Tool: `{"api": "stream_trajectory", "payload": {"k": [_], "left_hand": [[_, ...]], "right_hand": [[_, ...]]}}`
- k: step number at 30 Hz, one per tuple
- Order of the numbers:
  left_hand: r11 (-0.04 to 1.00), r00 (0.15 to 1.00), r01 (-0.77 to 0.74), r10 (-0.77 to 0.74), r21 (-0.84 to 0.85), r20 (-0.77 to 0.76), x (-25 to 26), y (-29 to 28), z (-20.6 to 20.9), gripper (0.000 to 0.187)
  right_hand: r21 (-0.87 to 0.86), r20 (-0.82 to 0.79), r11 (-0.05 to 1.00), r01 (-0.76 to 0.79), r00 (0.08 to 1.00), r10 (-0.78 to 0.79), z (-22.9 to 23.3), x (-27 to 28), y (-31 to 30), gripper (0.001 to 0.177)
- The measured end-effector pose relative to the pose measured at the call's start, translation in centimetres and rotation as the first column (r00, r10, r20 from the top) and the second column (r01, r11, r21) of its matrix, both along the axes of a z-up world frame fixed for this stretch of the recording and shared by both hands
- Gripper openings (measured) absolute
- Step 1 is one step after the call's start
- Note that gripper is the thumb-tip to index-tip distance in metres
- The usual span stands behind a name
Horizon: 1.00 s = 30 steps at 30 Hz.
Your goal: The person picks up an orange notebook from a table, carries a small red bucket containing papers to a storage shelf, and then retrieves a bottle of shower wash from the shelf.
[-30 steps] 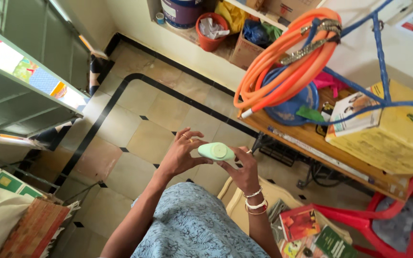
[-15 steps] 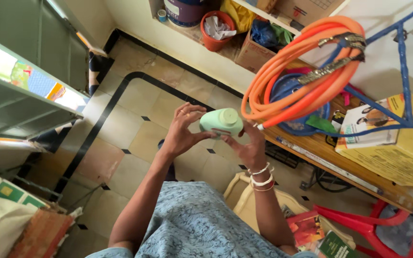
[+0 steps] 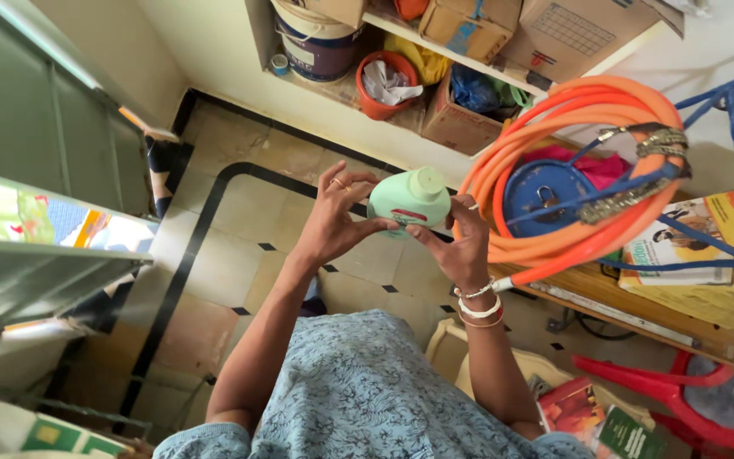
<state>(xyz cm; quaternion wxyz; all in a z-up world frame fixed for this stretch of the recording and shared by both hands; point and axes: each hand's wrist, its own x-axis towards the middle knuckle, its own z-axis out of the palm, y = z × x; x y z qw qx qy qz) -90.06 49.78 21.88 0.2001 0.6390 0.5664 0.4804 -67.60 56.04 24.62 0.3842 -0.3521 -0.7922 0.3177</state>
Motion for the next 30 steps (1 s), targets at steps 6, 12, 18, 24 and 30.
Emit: {"api": "stream_trajectory", "payload": {"k": [6,12,18,24,30], "left_hand": [[0.999,0.999,0.046,-0.046,0.002,-0.011,-5.5,3.8,1.4,0.054],[0.994,0.994,0.105,-0.105,-0.004,-0.012,-8.0,7.8,2.0,0.054],[0.994,0.995,0.1,-0.1,0.036,0.017,-7.7,12.7,3.0,0.062],[0.994,0.993,0.085,-0.09,0.07,0.077,-7.2,18.5,5.3,0.072],[0.981,0.984,0.143,-0.156,0.133,0.086,-7.0,24.5,7.1,0.065]], "right_hand": [[0.01,0.006,1.0,0.015,1.0,-0.015,0.7,-4.8,3.2,0.037],[0.014,0.016,0.998,0.067,0.998,-0.067,1.3,-7.1,5.9,0.033],[0.041,-0.027,0.995,0.091,0.996,-0.09,2.4,-7.6,10.2,0.032],[-0.046,-0.16,0.996,0.072,0.984,-0.079,4.7,-8.1,16.0,0.033],[0.006,-0.16,0.995,0.1,0.982,-0.098,7.2,-6.8,21.0,0.027]]}}
